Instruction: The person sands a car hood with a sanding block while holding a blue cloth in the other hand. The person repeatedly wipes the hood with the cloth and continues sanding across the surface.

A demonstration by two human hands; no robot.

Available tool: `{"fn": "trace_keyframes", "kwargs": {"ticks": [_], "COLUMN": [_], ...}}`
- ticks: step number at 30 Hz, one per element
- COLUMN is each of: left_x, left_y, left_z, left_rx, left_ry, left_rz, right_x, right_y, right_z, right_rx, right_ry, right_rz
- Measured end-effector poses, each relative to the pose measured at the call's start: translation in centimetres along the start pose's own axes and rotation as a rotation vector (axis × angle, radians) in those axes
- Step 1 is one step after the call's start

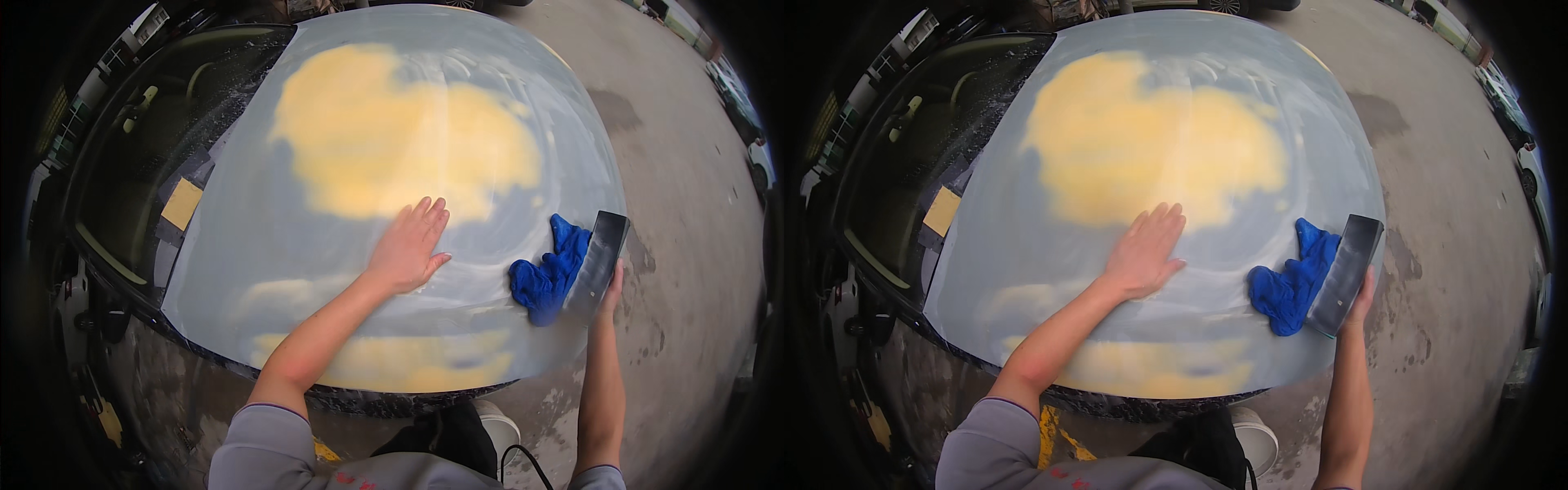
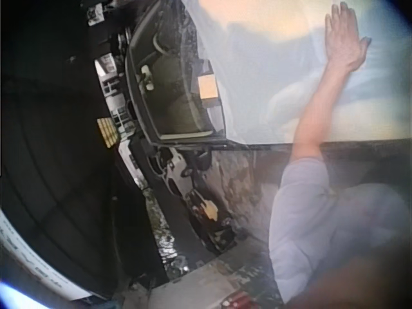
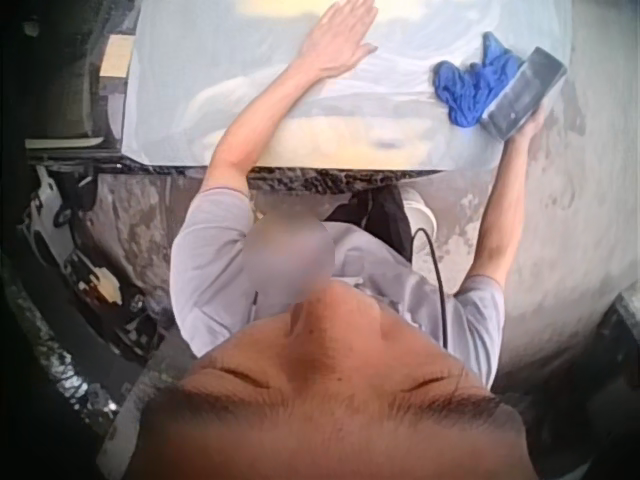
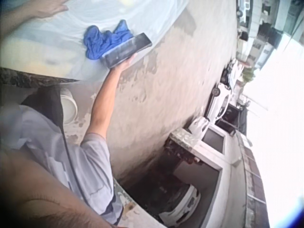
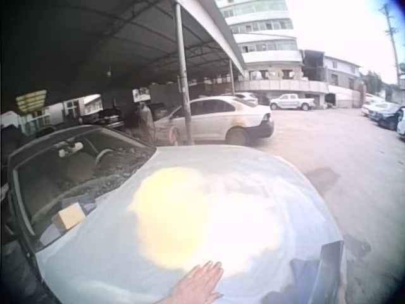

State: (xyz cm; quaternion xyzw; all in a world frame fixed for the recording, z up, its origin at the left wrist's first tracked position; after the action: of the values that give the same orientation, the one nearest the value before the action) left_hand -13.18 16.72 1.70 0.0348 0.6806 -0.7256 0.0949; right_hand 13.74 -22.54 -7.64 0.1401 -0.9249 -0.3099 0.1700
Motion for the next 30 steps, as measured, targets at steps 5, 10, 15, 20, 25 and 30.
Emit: {"fn": "trace_keyframes", "kwargs": {"ticks": [5,10,15,20,25,30], "left_x": [5.4,8.3,16.0,5.5,-4.9,-9.4], "left_y": [0.0,-1.3,-2.3,-1.0,0.0,2.4], "left_z": [2.4,0.2,-22.4,-21.4,-12.4,-2.4], "left_rx": [-0.02,0.046,-0.214,-0.22,-0.096,-0.06], "left_ry": [0.057,-0.141,-0.961,-0.883,-0.809,-0.508], "left_rz": [-0.035,-0.141,0.018,0.011,0.036,0.046], "right_x": [-0.7,-0.8,0.0,0.6,1.0,0.9], "right_y": [-0.1,-0.1,0.0,1.3,1.9,1.9], "right_z": [0.3,-0.1,0.2,0.4,0.2,0.1], "right_rx": [0.022,-0.005,0.051,-0.002,-0.027,-0.034], "right_ry": [-0.015,-0.012,-0.123,-0.069,-0.034,-0.056], "right_rz": [-0.043,-0.084,0.021,0.005,-0.007,0.036]}}
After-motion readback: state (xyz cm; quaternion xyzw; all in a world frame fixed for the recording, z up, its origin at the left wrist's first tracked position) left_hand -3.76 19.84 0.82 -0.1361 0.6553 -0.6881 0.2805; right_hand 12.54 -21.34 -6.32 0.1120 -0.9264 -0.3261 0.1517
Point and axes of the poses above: each hand's wrist, its own x-axis away from the middle knuckle, its own y-axis out of the palm, z = x × y, the point moved 4 cm from there along -x, towards the middle knuckle, and after that the axes turned 6 degrees about -x, right-handed, at the moved point
